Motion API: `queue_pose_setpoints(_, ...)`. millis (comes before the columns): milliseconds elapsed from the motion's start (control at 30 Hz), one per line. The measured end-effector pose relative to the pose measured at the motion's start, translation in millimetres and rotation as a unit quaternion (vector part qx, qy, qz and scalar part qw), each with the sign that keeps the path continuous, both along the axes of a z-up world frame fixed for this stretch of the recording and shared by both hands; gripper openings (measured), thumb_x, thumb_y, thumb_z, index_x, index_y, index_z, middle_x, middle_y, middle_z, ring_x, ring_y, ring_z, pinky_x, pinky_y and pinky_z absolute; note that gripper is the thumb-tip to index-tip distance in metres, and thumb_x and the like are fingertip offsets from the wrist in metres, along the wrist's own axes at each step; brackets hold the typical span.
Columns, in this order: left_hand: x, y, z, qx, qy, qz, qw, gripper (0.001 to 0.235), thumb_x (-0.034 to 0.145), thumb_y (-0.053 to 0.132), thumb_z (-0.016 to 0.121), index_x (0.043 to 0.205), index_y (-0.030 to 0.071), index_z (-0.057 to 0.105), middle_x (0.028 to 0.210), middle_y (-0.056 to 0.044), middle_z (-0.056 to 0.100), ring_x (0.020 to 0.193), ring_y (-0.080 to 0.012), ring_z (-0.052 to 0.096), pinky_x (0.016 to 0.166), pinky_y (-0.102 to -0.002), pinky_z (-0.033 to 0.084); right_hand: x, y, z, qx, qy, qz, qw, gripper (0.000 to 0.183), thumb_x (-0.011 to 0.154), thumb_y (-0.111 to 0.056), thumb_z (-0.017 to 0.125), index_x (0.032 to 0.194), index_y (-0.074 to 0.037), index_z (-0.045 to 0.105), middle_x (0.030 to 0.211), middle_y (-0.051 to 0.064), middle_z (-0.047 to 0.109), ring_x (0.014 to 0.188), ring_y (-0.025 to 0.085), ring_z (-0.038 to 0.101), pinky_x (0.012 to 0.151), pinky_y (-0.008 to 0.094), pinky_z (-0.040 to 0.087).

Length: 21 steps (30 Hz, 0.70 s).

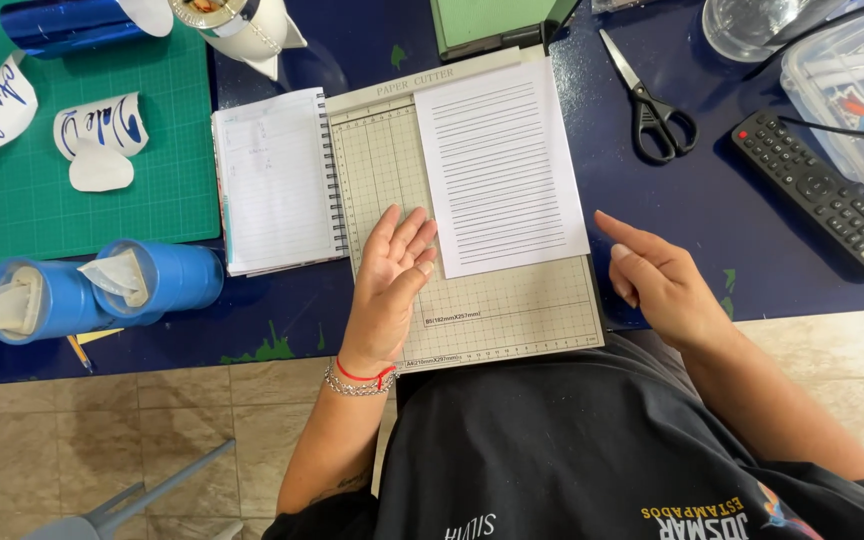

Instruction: Folding a printed sheet of paper and aligning it on a manual paper cutter

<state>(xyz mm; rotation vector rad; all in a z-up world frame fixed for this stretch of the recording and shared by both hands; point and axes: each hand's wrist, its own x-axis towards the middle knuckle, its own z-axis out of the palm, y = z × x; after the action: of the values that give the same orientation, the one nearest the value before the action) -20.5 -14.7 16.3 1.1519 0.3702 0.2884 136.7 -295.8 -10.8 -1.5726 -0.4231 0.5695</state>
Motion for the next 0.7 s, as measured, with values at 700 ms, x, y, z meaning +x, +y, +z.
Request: queue_pose_setpoints(700,-0.3,-1.7,4.4,0.010,-0.002,-0.011,1.000,0.083,0.093,-0.001,0.059,0.162,0.001,0.012,0.164,-0.031,0.027,0.153,-0.0439,0.027,0.120,-0.047,0.031,-10.2,1.0,-1.5,-0.009,0.004,0.018,1.000,0.043,0.104,-0.003,0.043,0.146,0.005,0.054,0.058,0.007,0.052,0.051,0.013,0.051,0.051,0.023,0.040)
